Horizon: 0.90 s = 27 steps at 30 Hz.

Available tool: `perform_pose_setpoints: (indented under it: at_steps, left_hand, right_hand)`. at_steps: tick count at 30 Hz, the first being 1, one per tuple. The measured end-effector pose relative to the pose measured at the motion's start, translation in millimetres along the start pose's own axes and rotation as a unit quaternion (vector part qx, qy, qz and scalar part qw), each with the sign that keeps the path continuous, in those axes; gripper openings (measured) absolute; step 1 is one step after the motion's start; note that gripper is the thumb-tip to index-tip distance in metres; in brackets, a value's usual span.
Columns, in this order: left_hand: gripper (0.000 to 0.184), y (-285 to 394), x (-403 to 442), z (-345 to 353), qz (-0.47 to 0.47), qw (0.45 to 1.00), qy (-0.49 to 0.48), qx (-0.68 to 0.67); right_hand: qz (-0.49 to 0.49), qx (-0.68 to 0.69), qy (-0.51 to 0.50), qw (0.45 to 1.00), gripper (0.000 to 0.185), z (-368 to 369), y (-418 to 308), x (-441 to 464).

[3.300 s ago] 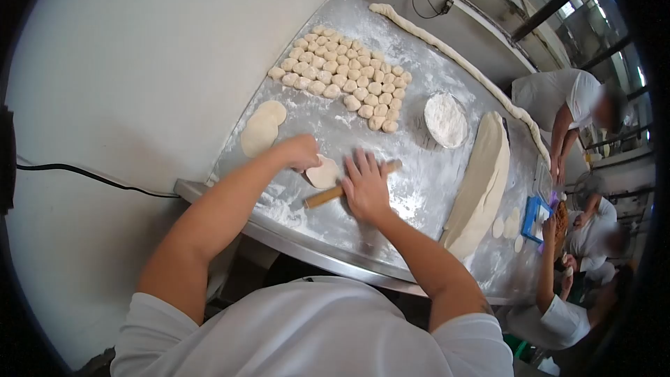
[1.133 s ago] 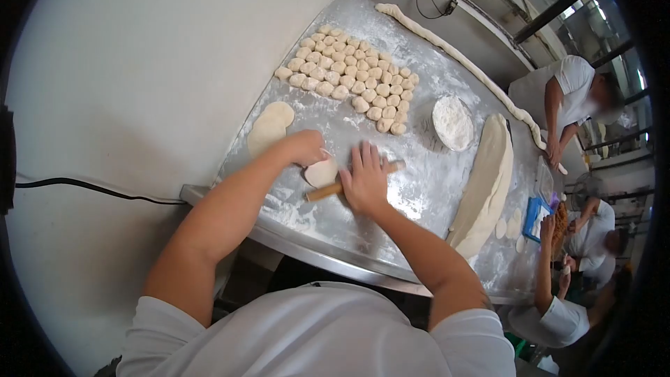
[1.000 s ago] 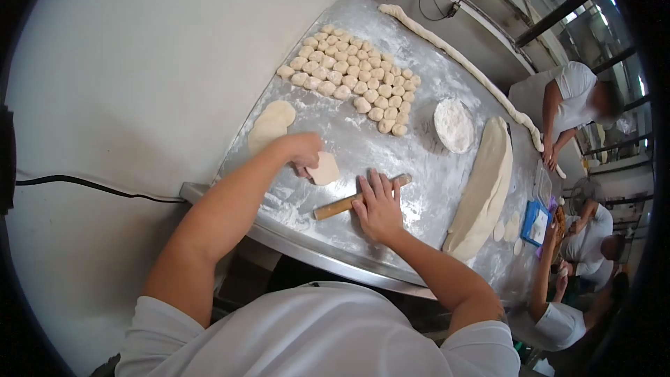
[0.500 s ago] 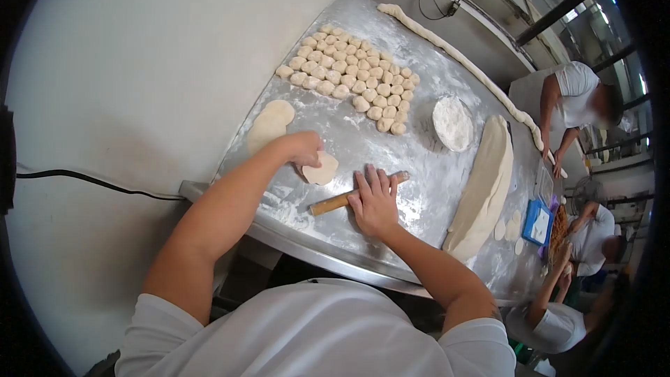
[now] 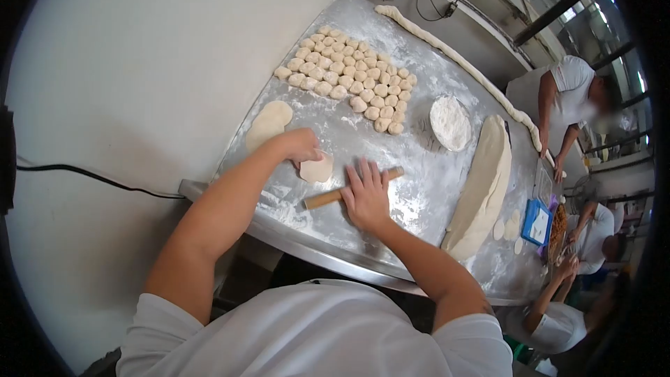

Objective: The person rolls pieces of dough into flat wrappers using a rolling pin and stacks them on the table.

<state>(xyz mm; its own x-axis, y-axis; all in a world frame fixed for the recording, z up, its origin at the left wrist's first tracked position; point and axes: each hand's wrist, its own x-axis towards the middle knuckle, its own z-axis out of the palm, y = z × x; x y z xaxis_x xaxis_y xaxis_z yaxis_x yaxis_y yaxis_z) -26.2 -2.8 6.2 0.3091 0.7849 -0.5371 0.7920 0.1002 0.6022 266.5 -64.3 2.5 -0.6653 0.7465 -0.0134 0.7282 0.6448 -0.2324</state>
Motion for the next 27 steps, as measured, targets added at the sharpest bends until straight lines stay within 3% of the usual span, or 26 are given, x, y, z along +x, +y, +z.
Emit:
perform_pose_setpoints:
  at_steps: [5,7,11,14,21,23,27]
  left_hand:
    - [0.033,9,-7,-3,-0.063,0.994,-0.072,-0.054]
    - [0.032,17,-15,-8,-0.085,0.995,-0.053,-0.011]
    - [0.028,2,-3,-5,-0.067,0.991,0.033,0.112]
    - [0.027,1,-12,-3,-0.053,0.99,0.078,0.105]
    - [0.027,10,-4,17,0.064,0.989,0.123,-0.046]
    - [0.029,16,-3,22,0.065,0.988,0.124,-0.07]
    - [0.03,22,-3,22,0.056,0.99,0.123,-0.031]
  right_hand:
    - [-0.017,-0.024,-0.049,0.998,0.069,-12,7,7]
    - [0.035,-0.047,-0.02,0.998,0.073,-6,-7,67]
    - [0.032,-0.051,0.105,0.993,0.077,6,-23,173]
    - [0.033,0.006,0.107,0.994,0.078,3,-22,161]
    - [-0.032,0.001,-0.04,0.999,0.069,-10,5,-25]
    - [-0.039,-0.015,-0.041,0.998,0.071,-8,16,-25]
    - [0.005,-0.044,-0.009,0.999,0.074,-6,11,61]
